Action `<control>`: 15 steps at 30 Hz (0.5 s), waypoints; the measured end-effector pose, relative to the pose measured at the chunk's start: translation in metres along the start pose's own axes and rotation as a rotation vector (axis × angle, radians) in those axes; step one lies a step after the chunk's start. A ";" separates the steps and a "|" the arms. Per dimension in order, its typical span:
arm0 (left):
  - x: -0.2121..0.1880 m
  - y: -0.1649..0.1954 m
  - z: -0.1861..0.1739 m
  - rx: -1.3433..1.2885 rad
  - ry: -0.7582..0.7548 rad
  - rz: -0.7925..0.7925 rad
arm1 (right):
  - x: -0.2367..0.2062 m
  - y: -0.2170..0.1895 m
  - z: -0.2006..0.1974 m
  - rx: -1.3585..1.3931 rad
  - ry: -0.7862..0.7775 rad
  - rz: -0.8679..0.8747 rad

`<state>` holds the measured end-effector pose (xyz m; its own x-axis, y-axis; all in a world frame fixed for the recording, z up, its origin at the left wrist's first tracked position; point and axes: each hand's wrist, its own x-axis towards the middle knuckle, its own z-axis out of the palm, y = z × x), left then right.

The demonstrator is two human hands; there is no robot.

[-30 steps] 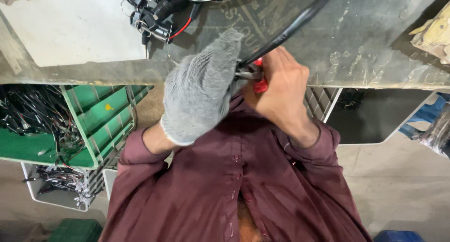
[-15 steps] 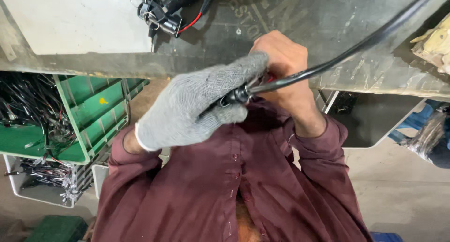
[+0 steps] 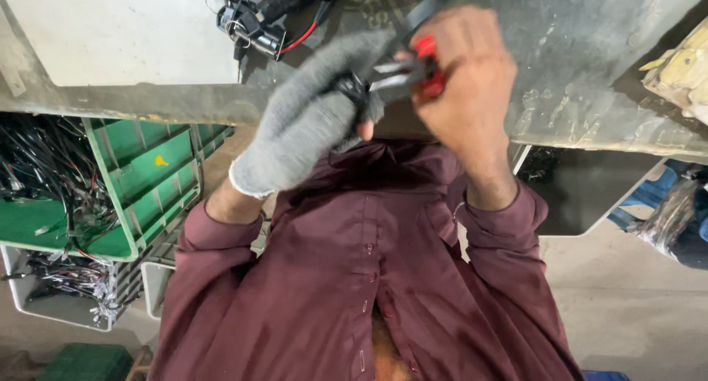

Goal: The person repeatedly crimps black wire connectors using red-handled pliers. They pick up each connector, position it in the pliers, squeeze to crimp, then place it on the table. The process is repeated for multiple connectors throughout the clip.

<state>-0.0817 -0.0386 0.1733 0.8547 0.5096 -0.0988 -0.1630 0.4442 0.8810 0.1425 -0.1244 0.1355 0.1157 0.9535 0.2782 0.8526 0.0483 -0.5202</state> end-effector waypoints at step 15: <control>0.013 -0.032 0.003 -0.181 0.363 0.189 | -0.026 -0.058 0.026 0.141 0.196 -0.009</control>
<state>-0.0636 -0.0485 0.1452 0.5789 0.8052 -0.1284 -0.4110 0.4241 0.8070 0.0771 -0.1447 0.1373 0.2163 0.8777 0.4277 0.7764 0.1109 -0.6204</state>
